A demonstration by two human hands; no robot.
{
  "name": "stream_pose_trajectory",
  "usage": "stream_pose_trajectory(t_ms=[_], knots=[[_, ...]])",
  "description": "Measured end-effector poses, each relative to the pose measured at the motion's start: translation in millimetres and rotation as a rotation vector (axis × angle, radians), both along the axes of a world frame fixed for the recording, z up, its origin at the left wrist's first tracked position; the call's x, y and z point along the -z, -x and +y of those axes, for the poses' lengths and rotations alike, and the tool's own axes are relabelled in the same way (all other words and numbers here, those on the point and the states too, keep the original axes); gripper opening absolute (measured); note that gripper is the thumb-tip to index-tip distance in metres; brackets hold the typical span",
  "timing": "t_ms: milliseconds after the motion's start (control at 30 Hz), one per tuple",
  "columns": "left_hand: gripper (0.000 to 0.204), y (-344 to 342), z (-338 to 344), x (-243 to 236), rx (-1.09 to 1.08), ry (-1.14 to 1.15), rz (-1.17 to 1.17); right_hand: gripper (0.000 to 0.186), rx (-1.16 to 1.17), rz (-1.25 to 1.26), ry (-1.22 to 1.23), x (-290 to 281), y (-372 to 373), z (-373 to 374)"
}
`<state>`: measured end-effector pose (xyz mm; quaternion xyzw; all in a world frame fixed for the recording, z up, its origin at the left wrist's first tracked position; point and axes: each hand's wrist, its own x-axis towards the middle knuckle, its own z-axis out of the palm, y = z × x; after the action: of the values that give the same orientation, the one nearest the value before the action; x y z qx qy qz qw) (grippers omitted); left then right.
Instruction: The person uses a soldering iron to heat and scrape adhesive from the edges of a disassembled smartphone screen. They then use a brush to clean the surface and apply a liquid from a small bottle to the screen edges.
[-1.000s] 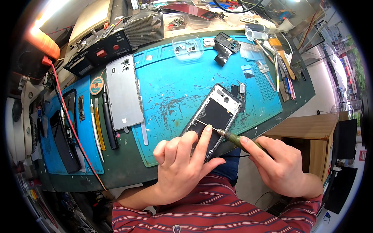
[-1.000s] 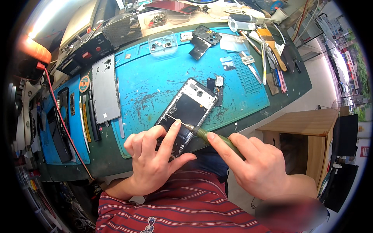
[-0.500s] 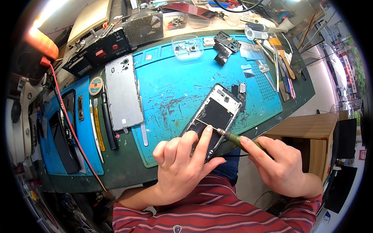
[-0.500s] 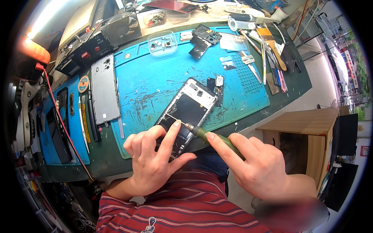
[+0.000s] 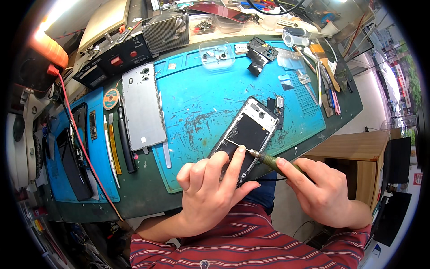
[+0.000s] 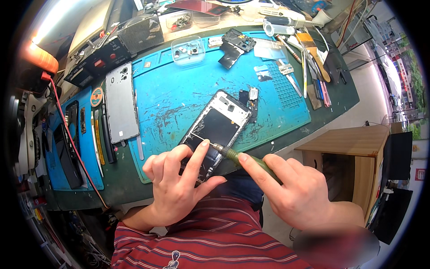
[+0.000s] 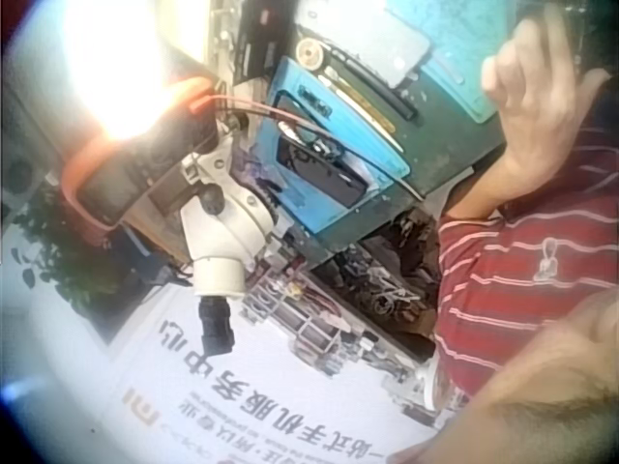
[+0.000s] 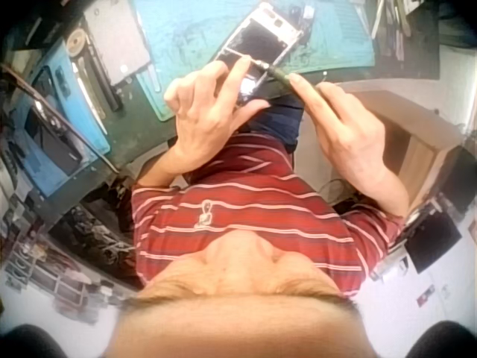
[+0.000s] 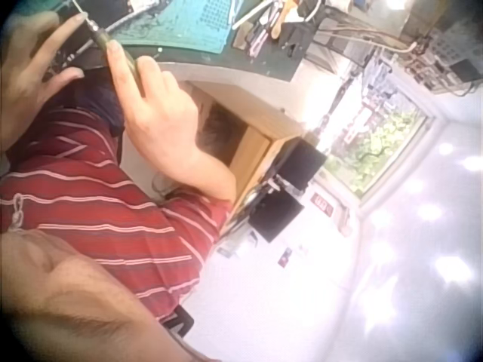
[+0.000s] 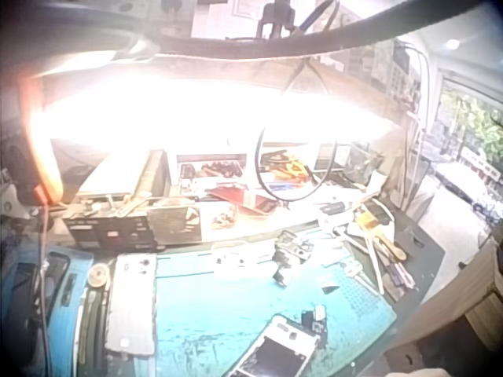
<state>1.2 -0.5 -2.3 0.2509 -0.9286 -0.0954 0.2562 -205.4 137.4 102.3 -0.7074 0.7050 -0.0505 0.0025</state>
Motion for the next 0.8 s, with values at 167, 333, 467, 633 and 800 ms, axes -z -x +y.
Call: stream_pose_trajectory(t_ms=[167,333,467,633,800], knots=[[0.074,0,0,-1,-0.001,0.004,0.002,0.07,0.01,0.0,0.004,-1,0,-2],[0.077,0,0,0,-0.003,0.001,0.004,0.07,0.014,-0.01,0.003,0,1,-2],[0.061,-3,-7,-10,0.048,-0.115,0.082,0.067,0.02,-0.03,0.057,1,2,-1],[0.036,-22,-22,-6,0.132,-0.174,0.285,0.06,-0.112,-0.185,0.041,-11,14,13],[0.03,-32,-27,-11,0.248,-0.261,0.42,0.059,-0.19,-0.168,0.032,-16,18,19]])
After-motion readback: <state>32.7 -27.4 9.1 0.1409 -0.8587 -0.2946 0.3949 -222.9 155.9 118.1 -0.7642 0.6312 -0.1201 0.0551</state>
